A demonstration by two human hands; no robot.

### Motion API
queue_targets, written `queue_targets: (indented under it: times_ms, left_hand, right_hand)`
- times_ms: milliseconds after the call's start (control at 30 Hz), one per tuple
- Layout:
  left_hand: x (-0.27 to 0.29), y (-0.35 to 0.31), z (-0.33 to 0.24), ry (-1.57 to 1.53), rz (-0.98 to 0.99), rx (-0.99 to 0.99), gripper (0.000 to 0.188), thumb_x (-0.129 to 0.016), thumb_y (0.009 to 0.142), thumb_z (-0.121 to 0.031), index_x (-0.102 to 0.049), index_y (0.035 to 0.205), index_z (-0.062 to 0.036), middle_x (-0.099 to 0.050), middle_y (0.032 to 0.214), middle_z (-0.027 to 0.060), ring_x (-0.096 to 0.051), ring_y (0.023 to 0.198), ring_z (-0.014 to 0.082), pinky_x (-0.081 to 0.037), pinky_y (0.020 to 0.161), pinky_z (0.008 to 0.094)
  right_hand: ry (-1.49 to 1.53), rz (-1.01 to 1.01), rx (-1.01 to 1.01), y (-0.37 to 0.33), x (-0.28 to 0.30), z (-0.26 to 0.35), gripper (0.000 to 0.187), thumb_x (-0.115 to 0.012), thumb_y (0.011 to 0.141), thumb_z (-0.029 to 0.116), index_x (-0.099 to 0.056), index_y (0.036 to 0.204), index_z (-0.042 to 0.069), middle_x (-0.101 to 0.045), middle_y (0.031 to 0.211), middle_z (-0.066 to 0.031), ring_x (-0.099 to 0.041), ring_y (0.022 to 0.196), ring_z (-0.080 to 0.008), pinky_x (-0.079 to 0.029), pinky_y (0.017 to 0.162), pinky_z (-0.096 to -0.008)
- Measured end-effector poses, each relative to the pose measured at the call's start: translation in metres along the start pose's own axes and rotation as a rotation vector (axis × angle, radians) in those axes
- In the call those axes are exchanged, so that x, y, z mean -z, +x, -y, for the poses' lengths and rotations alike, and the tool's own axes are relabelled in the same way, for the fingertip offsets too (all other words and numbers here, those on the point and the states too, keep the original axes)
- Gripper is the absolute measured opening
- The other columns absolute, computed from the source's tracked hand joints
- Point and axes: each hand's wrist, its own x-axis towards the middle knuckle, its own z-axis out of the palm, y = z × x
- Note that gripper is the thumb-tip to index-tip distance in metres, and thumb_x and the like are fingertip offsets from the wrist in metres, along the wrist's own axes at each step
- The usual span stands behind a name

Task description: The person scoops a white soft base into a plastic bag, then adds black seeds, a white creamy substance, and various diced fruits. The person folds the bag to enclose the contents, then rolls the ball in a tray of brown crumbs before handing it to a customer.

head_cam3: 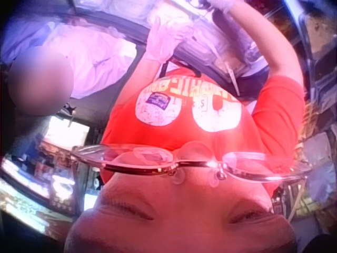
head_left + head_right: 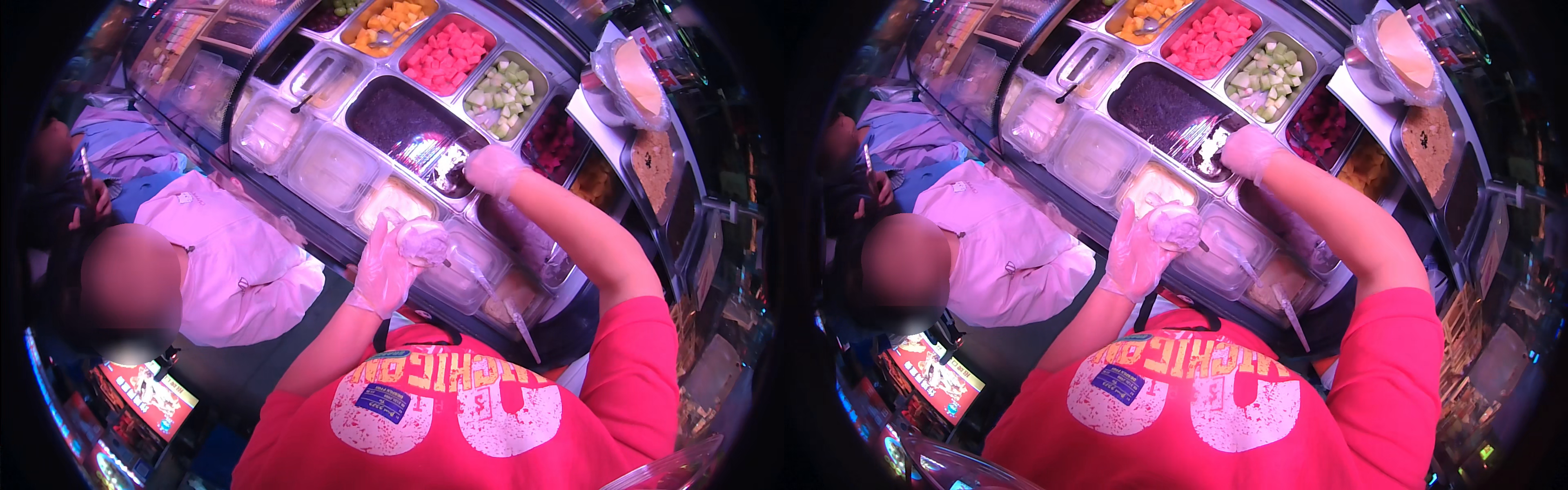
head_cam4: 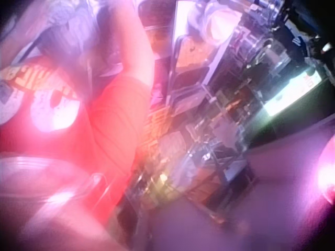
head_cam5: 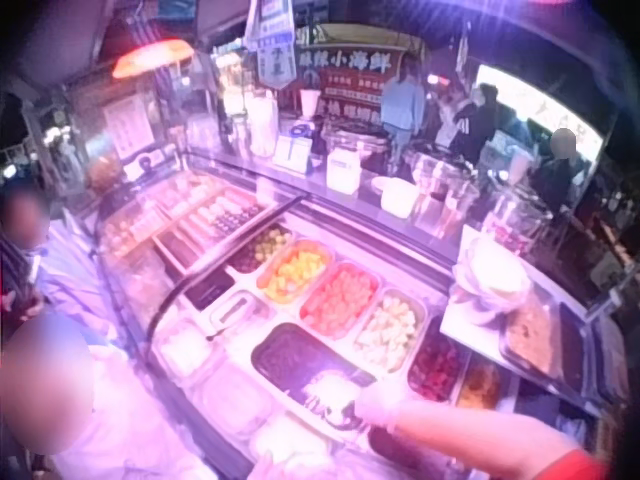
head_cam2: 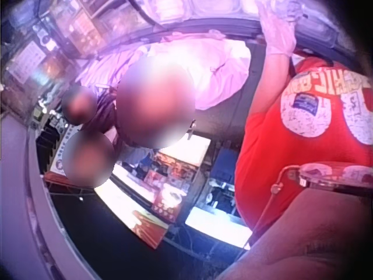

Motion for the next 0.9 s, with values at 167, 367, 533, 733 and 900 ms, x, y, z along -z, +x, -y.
queue_targets:
  times_ms: [167, 367, 533, 733, 900]
  left_hand:
    - [-0.006, 0.003, 0.002, 0.09, 0.043, -0.08, 0.084, -0.038, 0.104, -0.066, -0.043, 0.146, 0.0061, -0.057, 0.142, 0.0204, -0.056, 0.132, 0.0312, -0.042, 0.115, 0.0452]
    - [-0.023, 0.036, 0.013, 0.207, 0.214, -0.216, 0.074, -0.045, 0.104, -0.062, -0.05, 0.142, 0.0021, -0.06, 0.137, 0.0159, -0.06, 0.125, 0.0261, -0.046, 0.109, 0.0425]
    - [-0.056, 0.023, 0.03, 0.97, 0.228, -0.772, 0.032, -0.065, 0.099, -0.032, -0.066, 0.117, -0.0058, -0.065, 0.109, 0.0026, -0.062, 0.103, 0.0141, -0.049, 0.095, 0.031]
    - [-0.038, 0.014, 0.056, 0.716, 0.047, -0.806, 0.034, -0.081, 0.086, -0.008, -0.067, 0.116, -0.0028, -0.065, 0.112, 0.0028, -0.062, 0.104, 0.0123, -0.049, 0.099, 0.0293]
    - [-0.031, -0.012, 0.053, 0.532, 0.056, -0.77, 0.05, -0.079, 0.087, 0.0, -0.057, 0.132, 0.001, -0.066, 0.114, 0.0026, -0.064, 0.102, 0.0097, -0.055, 0.089, 0.0255]
  right_hand:
    - [0.565, -0.078, -0.56, -0.075, 0.047, -0.018, 0.028, -0.058, 0.094, 0.02, -0.078, 0.1, 0.001, -0.075, 0.095, -0.0189, -0.074, 0.09, -0.0358, -0.057, 0.074, -0.0447]
    - [1.611, -0.157, -0.538, -0.179, 0.045, 0.015, 0.025, -0.069, 0.095, 0.011, -0.074, 0.117, 0.003, -0.062, 0.067, 0.0005, -0.052, 0.057, -0.004, -0.038, 0.049, -0.0241]
    - [1.83, -0.256, -0.539, -0.218, 0.034, 0.079, 0.022, -0.071, 0.095, 0.007, -0.069, 0.116, -0.001, -0.065, 0.08, 0.0007, -0.057, 0.063, -0.007, -0.046, 0.054, -0.0237]
    - [1.918, -0.313, -0.48, -0.218, 0.018, 0.141, 0.014, -0.063, 0.099, 0.005, -0.067, 0.11, -0.004, -0.06, 0.077, 0.0023, -0.052, 0.064, -0.006, -0.043, 0.058, -0.0237]
    - [1.933, -0.379, -0.33, -0.21, 0.015, 0.176, 0.019, -0.063, 0.099, 0.007, -0.064, 0.112, -0.007, -0.059, 0.073, 0.0017, -0.051, 0.059, -0.0066, -0.038, 0.052, -0.0218]
